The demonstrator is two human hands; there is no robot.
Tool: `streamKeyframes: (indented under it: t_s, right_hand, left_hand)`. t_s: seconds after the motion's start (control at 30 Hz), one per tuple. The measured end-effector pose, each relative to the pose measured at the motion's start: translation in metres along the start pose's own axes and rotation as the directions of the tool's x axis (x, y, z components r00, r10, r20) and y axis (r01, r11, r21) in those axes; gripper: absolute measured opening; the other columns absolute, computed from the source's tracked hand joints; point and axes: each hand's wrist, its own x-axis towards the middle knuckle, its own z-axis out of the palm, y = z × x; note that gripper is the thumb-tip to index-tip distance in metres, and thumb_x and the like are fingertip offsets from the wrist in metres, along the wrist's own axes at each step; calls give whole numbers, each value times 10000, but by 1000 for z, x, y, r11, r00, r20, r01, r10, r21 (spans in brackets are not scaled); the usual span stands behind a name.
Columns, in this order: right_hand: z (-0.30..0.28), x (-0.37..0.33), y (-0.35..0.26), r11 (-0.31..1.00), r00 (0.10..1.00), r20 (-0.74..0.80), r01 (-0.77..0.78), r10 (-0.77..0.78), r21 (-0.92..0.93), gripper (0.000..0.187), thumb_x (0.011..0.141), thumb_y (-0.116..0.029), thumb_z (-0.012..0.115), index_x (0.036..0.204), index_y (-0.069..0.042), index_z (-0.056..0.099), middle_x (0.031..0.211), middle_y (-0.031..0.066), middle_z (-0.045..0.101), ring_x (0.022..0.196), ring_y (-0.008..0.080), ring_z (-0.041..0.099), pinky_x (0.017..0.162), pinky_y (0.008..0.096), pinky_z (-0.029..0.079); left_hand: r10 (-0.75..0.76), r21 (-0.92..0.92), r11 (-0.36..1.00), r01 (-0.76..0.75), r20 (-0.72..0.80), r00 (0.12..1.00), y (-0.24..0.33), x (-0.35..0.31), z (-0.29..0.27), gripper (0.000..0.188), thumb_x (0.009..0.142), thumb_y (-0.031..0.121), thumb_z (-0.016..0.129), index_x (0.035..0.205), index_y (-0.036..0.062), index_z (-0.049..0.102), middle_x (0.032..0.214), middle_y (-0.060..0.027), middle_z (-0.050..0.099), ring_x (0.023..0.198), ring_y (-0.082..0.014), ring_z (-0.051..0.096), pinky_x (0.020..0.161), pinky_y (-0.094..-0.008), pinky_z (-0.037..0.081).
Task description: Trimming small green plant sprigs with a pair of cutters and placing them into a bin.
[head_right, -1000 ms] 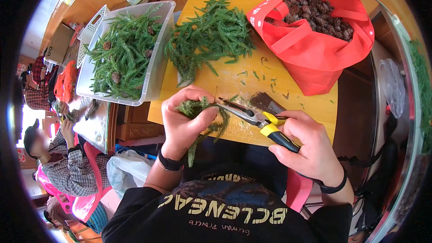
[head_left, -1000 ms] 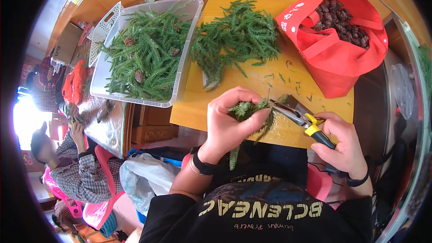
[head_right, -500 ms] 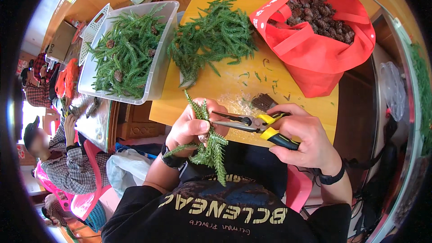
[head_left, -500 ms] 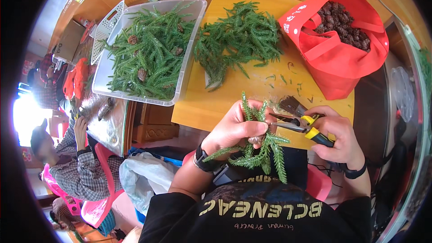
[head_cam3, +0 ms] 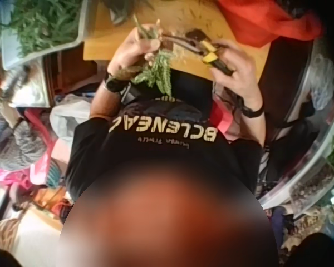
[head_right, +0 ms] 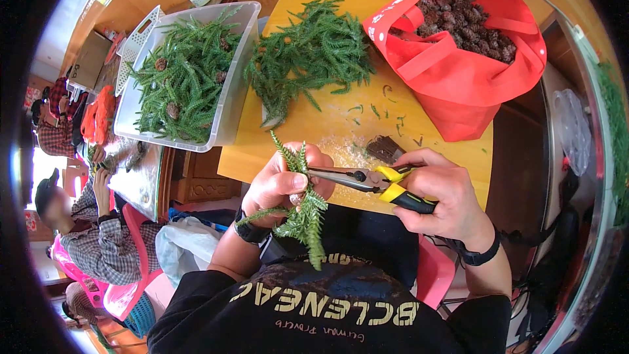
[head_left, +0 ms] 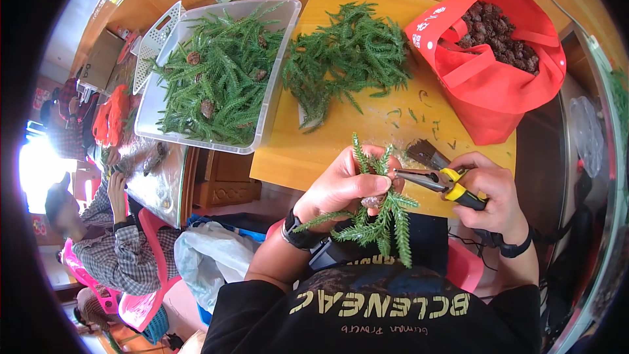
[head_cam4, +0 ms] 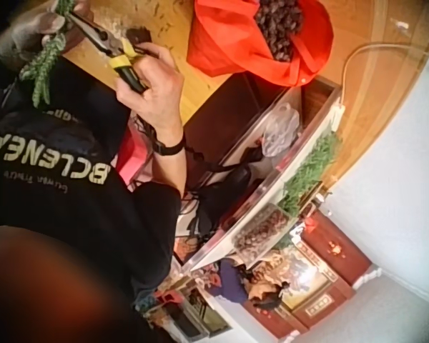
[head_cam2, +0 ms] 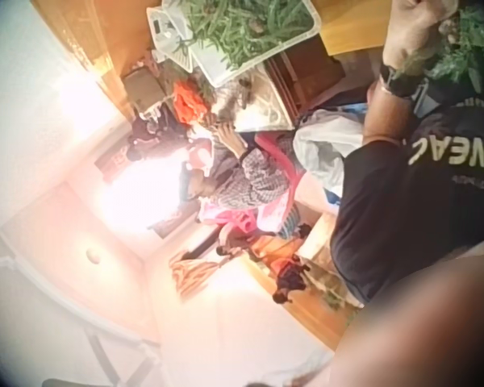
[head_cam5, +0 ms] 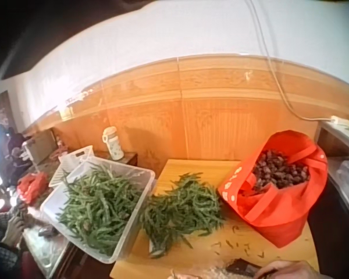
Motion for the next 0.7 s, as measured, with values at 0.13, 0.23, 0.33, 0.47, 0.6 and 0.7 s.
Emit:
streamKeyframes:
  t_s: [0.13, 0.23, 0.33, 0.47, 0.6, 0.7]
  right_hand:
    - [1, 0, -5, 998, 999, -46, 21, -24, -67, 248, 621, -144, 690, 608, -43, 464, 668, 96, 596, 774, 321, 602, 700, 354, 483]
    - [4, -2, -12, 992, 993, -96, -80, 70, -97, 265, 611, -114, 687, 589, -38, 434, 654, 111, 560, 756, 309, 598, 656, 331, 469]
    - [9, -5, -19, 976, 975, -160, -177, 156, -127, 277, 621, -122, 680, 594, -35, 418, 656, 121, 532, 740, 295, 594, 637, 325, 457]
    - [6, -7, -30, 931, 927, -131, -361, 352, -52, 282, 637, -144, 674, 612, -34, 415, 679, 123, 543, 778, 289, 590, 686, 327, 455]
    - [1, -2, -27, 971, 970, -87, -233, 227, -62, 289, 645, -157, 668, 621, -35, 407, 715, 133, 577, 918, 329, 574, 765, 367, 443]
    - [-4, -3, -22, 981, 982, -41, -186, 184, -51, 296, 645, -169, 666, 620, -40, 401, 751, 140, 606, 989, 367, 551, 794, 405, 438]
  left_hand:
    - [64, 118, 991, -65, 12, 998, 10, 3, 2, 170, 713, 79, 668, 823, 30, 547, 746, -87, 567, 591, -114, 518, 496, -224, 418]
    - [479, 610, 715, -341, -72, 875, 7, 6, 7, 157, 691, 23, 687, 789, 17, 565, 761, -81, 590, 631, -118, 553, 537, -236, 453]
    - [744, 853, -264, -451, 477, 467, 10, 14, 10, 172, 636, -13, 692, 780, 14, 602, 722, -85, 613, 629, -204, 599, 580, -276, 479]
    - [798, 894, -197, -403, 385, 464, 7, 17, 16, 149, 633, -25, 683, 754, 17, 606, 715, -87, 612, 640, -217, 596, 592, -275, 474]
    - [675, 813, 377, -444, 87, 733, 11, 10, 13, 92, 675, -34, 647, 740, -10, 587, 749, -81, 609, 681, -144, 574, 638, -249, 449]
    - [447, 561, 765, -315, -110, 888, 16, 4, 14, 63, 699, -6, 628, 725, -9, 571, 750, -85, 592, 667, -148, 560, 623, -262, 449]
